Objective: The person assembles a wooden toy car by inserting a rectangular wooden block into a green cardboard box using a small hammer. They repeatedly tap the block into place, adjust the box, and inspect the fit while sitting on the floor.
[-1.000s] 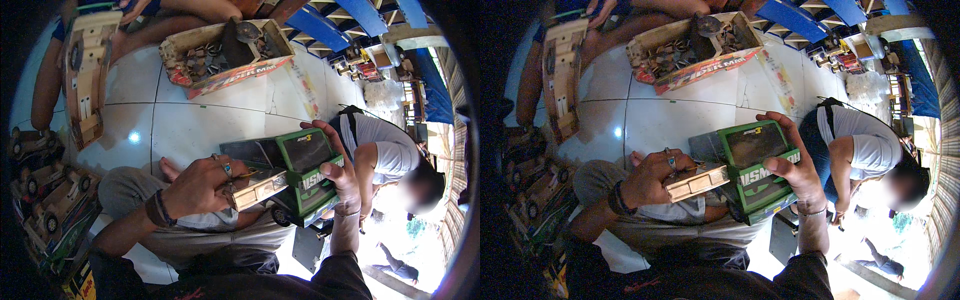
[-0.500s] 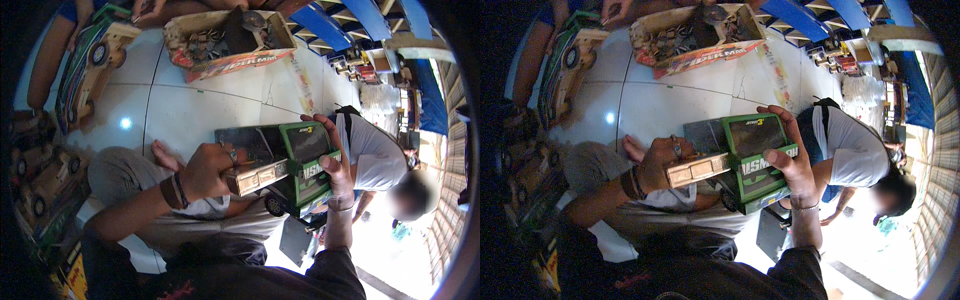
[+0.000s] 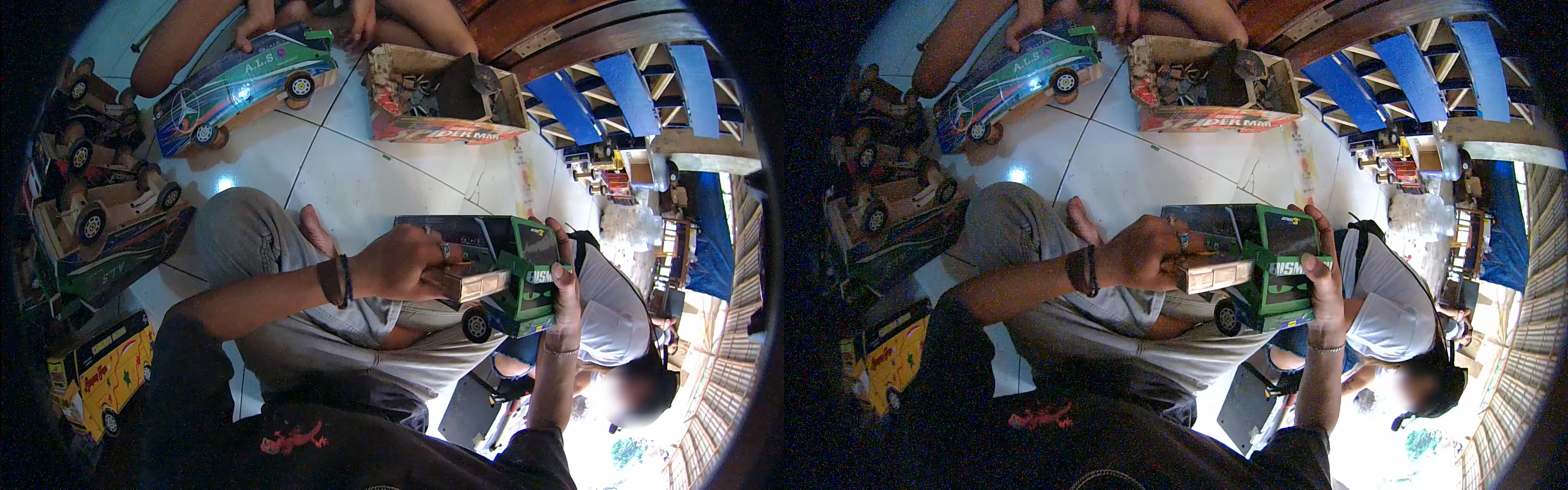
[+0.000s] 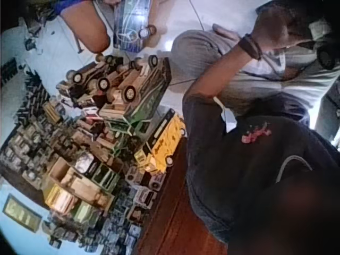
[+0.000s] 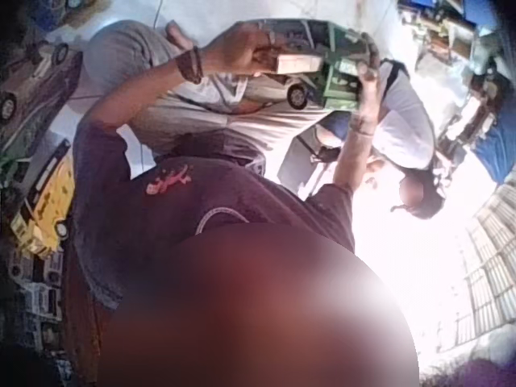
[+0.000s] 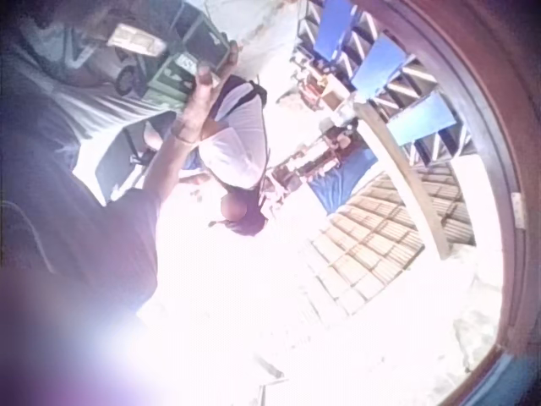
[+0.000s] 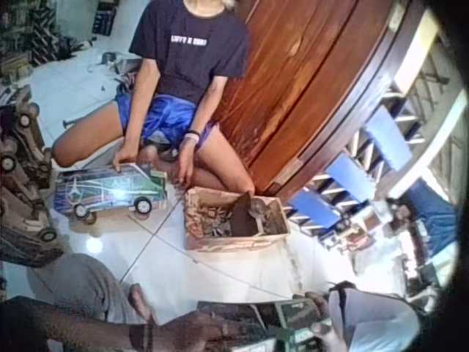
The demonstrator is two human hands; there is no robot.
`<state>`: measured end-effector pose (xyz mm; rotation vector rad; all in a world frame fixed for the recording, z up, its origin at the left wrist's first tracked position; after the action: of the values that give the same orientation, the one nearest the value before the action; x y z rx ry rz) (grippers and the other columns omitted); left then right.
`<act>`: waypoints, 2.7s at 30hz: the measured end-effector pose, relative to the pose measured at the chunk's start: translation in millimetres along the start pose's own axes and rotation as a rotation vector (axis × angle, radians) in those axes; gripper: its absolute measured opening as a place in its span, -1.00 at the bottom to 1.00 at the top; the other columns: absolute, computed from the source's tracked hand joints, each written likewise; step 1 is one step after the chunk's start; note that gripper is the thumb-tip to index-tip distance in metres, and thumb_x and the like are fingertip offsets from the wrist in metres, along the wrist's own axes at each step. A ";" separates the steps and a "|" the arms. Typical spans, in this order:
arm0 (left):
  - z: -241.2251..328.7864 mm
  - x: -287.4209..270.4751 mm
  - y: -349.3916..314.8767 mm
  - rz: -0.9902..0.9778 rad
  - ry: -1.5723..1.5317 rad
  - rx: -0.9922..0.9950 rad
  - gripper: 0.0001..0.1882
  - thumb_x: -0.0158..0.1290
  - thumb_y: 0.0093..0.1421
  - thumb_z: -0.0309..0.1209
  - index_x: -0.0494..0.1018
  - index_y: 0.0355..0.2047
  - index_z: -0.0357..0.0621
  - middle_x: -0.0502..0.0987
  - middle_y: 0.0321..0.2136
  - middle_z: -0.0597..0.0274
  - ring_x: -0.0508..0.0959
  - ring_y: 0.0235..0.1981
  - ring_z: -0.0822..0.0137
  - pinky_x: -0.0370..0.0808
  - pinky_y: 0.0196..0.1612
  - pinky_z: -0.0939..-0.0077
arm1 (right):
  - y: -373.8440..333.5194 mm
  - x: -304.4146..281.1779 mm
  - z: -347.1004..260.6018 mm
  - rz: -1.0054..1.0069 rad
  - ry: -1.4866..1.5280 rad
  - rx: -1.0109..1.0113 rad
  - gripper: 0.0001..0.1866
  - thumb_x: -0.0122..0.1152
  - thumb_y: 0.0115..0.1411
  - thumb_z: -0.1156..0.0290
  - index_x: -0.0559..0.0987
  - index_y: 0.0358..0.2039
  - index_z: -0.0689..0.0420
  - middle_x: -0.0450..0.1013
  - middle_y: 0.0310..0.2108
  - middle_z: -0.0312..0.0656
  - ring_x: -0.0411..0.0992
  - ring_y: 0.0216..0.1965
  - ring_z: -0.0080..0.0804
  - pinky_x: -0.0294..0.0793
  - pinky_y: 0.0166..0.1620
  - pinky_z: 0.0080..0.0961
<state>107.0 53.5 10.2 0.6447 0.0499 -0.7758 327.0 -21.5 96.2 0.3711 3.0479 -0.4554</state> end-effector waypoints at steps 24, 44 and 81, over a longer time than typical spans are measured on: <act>0.5 -7.6 -12.4 -0.219 -0.096 -0.246 -0.62 0.37 0.10 -0.14 0.55 -0.25 -0.12 0.52 -0.56 0.12 0.59 -0.49 0.00 0.48 -0.44 0.22 | -5.7 7.4 0.9 -0.017 -0.035 -0.035 0.16 0.51 -0.08 -0.12 0.15 0.38 0.21 0.19 0.35 0.04 0.27 0.30 -0.18 0.24 0.34 -0.28; -0.2 26.7 -10.5 0.054 -0.158 -0.122 -0.62 0.37 0.11 -0.04 0.65 -0.26 -0.07 0.62 -0.57 0.12 0.64 -0.58 0.17 0.50 -0.50 0.34 | -10.7 13.4 -4.2 0.029 -0.057 -0.025 0.04 0.40 0.04 -0.06 0.14 0.38 0.22 0.25 0.32 0.00 0.30 0.28 -0.21 0.26 0.33 -0.32; 14.0 -1.0 -1.2 0.109 -0.032 -0.042 -0.59 0.31 0.14 0.02 0.58 -0.44 -0.09 0.51 -0.71 0.12 0.55 -0.67 0.09 0.44 -0.54 0.24 | -18.5 6.4 1.8 -0.041 0.028 -0.048 0.02 0.42 0.06 -0.04 0.14 0.40 0.15 0.20 0.36 -0.05 0.26 0.32 -0.21 0.26 0.35 -0.29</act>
<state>102.8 45.8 21.2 0.5900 0.0018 -0.6784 316.4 -37.8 99.3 0.3155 3.0930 -0.3805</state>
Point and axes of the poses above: each hand's wrist, its own y-axis towards the middle knuckle, its own x-axis out of the palm, z = x × y, the point moved 5 cm from there along y, towards the middle knuckle
